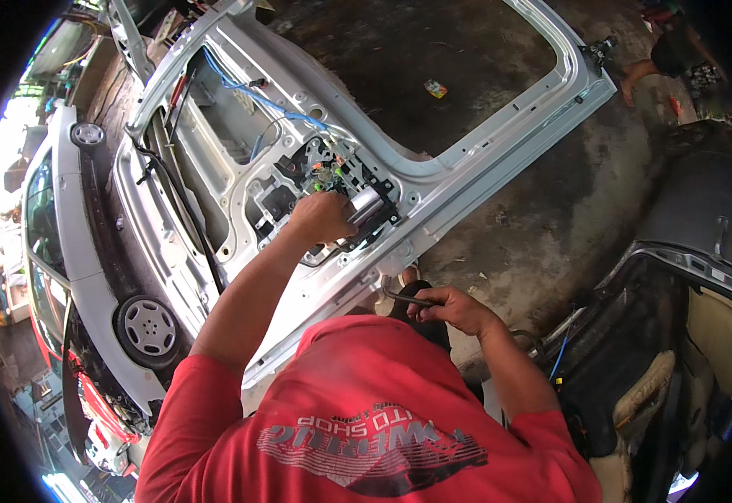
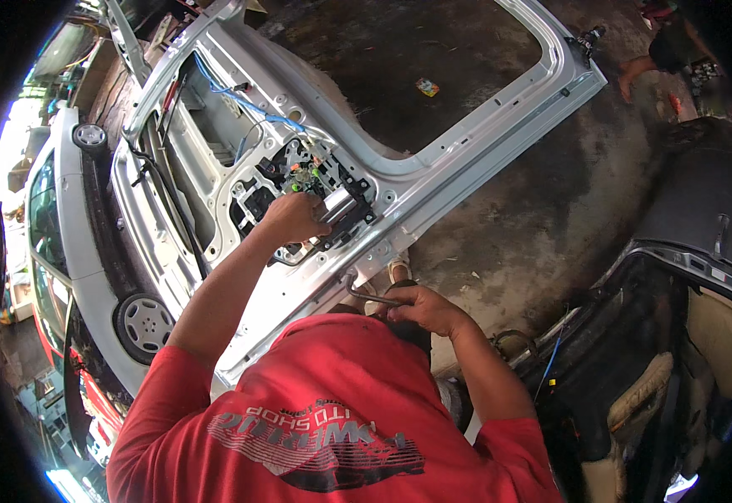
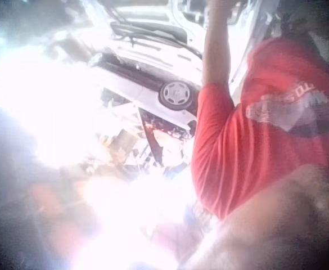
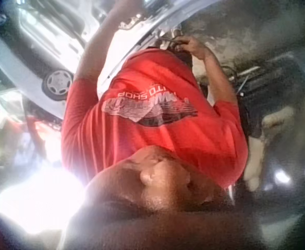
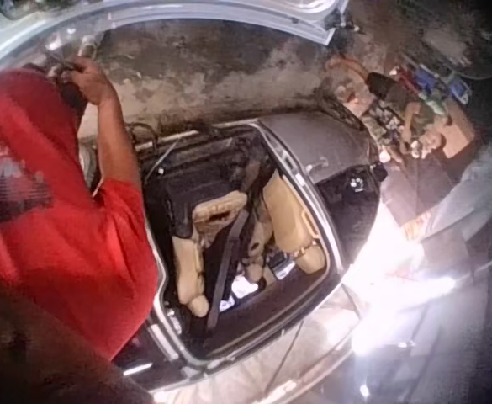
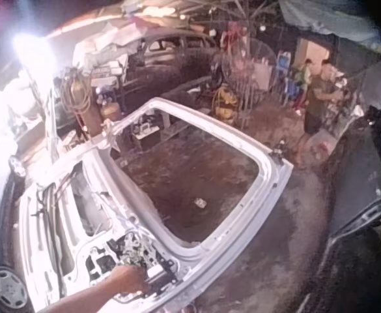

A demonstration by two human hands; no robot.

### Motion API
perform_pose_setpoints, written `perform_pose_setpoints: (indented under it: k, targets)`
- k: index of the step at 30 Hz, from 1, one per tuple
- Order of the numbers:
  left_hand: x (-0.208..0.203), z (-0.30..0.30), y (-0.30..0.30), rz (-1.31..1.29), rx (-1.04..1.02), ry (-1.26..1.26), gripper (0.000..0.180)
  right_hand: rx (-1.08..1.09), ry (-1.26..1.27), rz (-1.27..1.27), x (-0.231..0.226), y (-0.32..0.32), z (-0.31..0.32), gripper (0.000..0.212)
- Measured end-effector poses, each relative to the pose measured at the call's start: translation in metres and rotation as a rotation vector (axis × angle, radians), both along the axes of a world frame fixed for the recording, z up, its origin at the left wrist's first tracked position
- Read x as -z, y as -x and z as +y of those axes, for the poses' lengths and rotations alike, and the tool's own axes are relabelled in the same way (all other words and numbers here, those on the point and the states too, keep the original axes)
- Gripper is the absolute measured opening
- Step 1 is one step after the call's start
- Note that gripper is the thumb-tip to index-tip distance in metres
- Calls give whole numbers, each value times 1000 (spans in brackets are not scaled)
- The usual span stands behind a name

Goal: The person installs a black rubber weather seal onto the frame of a detached car door. They align the seal along the door's edge, press it into place, and adjust the fit by hand.

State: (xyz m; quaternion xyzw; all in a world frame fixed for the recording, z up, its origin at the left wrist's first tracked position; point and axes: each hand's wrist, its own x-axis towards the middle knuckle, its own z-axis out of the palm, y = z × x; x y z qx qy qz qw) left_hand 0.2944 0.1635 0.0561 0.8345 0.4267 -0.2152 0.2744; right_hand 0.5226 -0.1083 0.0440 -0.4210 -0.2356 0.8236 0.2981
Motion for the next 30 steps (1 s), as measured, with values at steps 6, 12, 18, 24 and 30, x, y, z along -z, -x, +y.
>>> perform_pose_setpoints:
  k: [6, 12, 18, 24, 30]
  targets:
    - [-11, -2, -23, 127, 98, -46, 50, 70, -69, 110, 17, -26, -3, 26]
    - [-1, -4, -27, 48, 7, -30, 51, 79, -188, -119, 44, -34, 21, 26]
    - [-4, -14, -30, 64, 85, -115, 55, -98, -409, -849, 53, -38, 65, 33]
    - [8, -41, -21, -54, -74, -253, 67, -328, -503, -988, 55, -49, 127, 32]
    - [27, -57, -5, -221, -213, -340, 66, -561, -618, -1095, 41, -53, 171, 30]
